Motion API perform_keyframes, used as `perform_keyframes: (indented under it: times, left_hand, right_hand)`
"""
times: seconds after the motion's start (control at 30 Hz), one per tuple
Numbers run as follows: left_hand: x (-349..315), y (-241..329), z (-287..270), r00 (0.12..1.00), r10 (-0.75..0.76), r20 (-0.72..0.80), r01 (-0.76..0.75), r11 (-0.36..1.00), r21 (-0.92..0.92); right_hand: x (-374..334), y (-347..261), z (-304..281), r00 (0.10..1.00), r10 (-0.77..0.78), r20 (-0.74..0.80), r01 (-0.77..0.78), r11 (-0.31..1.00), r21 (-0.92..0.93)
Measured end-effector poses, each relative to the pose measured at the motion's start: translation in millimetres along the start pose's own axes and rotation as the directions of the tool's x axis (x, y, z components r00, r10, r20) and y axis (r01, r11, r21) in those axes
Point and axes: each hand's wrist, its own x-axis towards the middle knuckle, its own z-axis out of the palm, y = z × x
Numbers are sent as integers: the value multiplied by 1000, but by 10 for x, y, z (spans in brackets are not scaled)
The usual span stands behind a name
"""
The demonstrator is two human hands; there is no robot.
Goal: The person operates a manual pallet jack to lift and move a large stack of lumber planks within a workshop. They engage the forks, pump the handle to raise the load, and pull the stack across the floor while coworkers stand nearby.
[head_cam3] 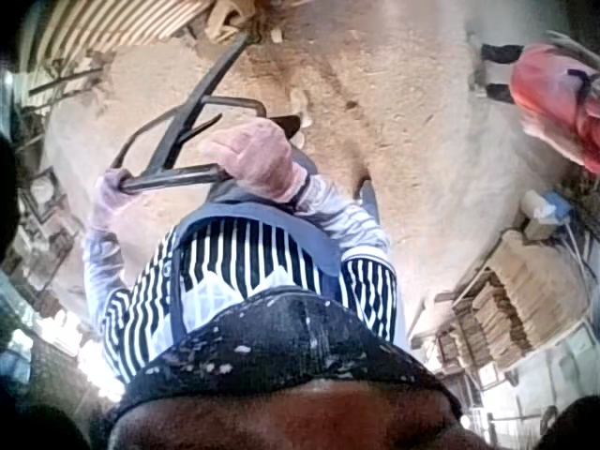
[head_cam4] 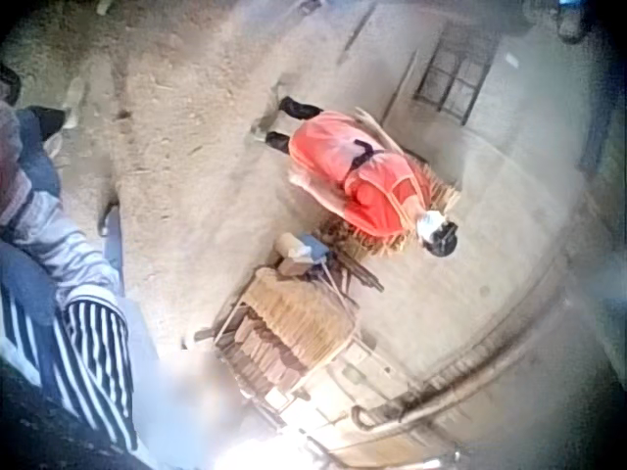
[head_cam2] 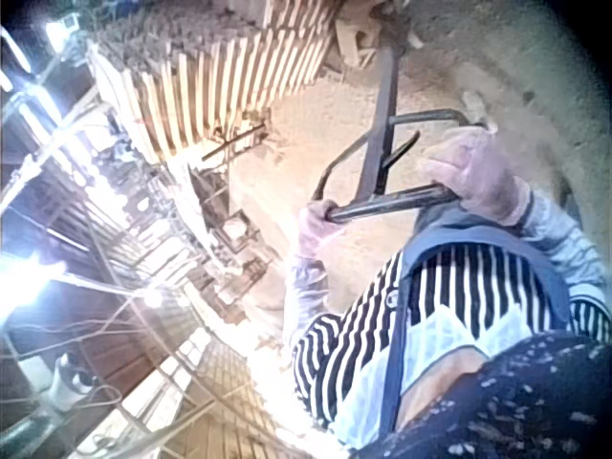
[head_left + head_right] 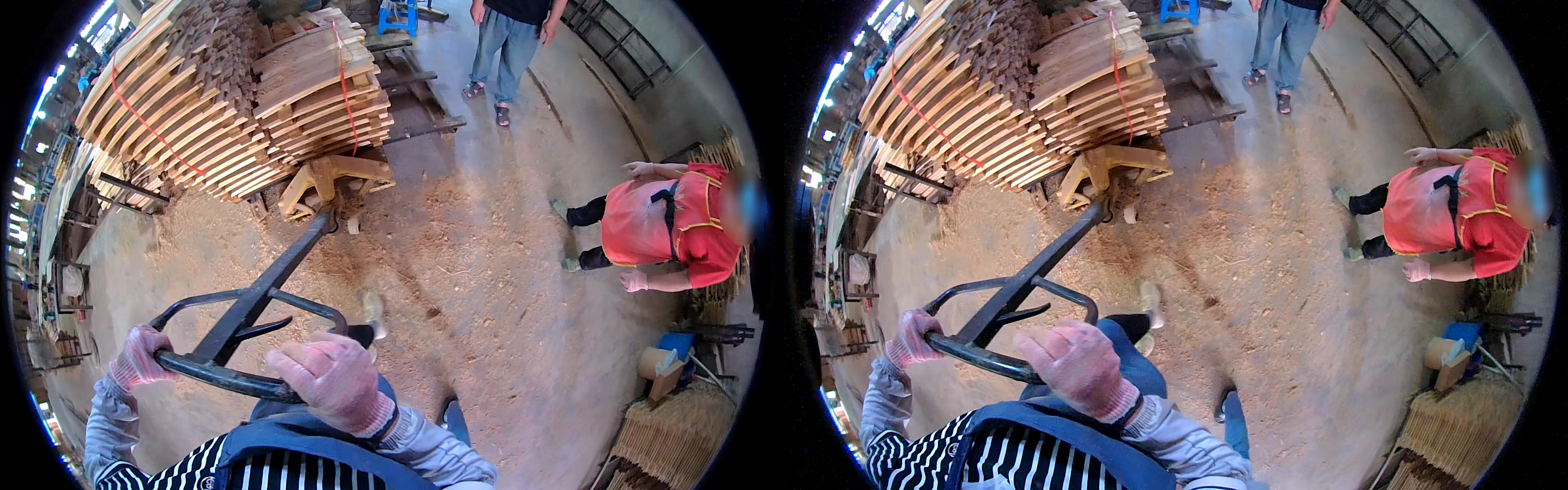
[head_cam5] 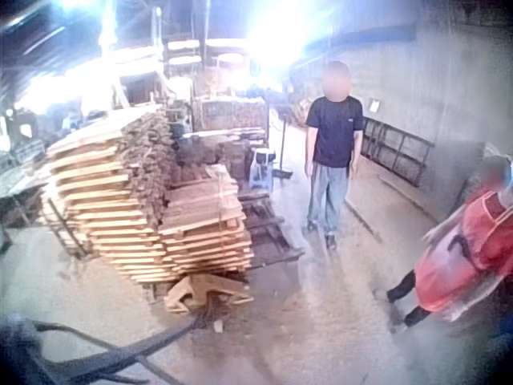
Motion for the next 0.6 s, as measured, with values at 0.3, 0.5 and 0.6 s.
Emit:
perform_keyframes:
  times: [0.3, 0.5, 0.6]
  left_hand:
    - [737, 598, -538, 878, -83, -472, 163, 978, 131]
    - [1152, 1252, -650, 828, -391, -403, 395, 916, -77]
    - [1396, 1637, -601, 766, -416, -490, 439, 895, -73]
  right_hand:
    - [1187, 983, -762, 980, -192, 60, 192, 981, 6]
    - [1802, 1819, -1040, 929, -314, -195, 328, 944, 42]
    - [2131, 2213, -1153, 881, -371, -295, 392, 920, 13]
